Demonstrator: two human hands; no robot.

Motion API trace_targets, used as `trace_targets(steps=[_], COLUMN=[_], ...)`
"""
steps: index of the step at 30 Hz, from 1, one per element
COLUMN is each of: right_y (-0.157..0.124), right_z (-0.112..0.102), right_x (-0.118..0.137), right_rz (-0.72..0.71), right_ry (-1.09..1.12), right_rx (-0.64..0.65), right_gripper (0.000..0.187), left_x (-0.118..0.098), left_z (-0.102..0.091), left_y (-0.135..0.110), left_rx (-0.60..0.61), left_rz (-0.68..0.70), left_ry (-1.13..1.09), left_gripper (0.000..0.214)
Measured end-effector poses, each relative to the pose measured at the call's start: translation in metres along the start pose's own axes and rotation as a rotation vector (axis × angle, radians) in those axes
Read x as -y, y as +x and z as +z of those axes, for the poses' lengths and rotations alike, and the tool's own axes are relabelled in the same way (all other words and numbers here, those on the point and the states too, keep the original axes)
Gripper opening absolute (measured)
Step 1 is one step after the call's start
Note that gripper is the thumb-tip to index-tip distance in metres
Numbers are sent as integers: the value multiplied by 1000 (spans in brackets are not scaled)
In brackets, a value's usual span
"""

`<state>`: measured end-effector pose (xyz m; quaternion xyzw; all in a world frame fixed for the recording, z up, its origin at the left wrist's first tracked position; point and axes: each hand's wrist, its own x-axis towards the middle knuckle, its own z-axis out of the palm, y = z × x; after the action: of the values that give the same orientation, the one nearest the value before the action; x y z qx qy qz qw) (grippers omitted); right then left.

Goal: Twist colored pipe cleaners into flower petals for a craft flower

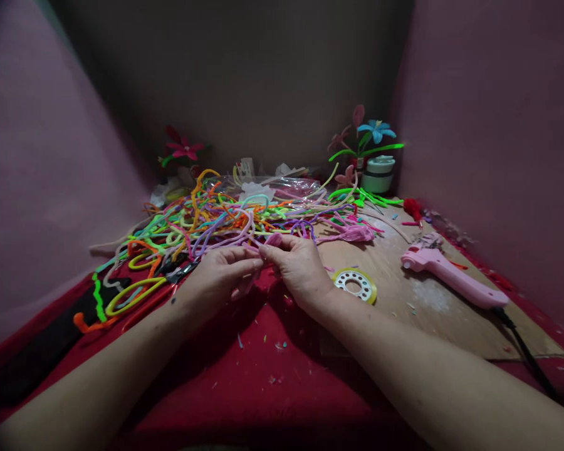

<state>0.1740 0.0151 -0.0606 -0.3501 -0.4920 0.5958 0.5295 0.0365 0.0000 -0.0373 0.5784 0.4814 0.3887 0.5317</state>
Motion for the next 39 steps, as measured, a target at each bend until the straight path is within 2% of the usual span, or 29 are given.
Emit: trace_targets(steps=[5,12,17,23,34,39], right_y=[-1,2,7,8,3,4], right_z=[2,0,-4,-4,-2,-3], right_x=[3,2,-5,-5,2,2], right_rz=[19,-75,-106,-149,-53,-38], right_ry=[-32,-253,-216,-215,-126,-135], right_rx=[45,-89,-139,-151,-104,-120], right_gripper=[20,21,27,29,32,32], left_x=[1,-1,-1,0,-1,0], left_z=[0,1,2,2,3,3], left_y=[0,0,-1,0,0,-1], left_rx=[-33,56,86,67,54,98], left_rz=[16,-72,-105,-149,-161,-145], left_ry=[47,48,22,-29,-9,24], left_gripper=[17,23,19,14,22,22])
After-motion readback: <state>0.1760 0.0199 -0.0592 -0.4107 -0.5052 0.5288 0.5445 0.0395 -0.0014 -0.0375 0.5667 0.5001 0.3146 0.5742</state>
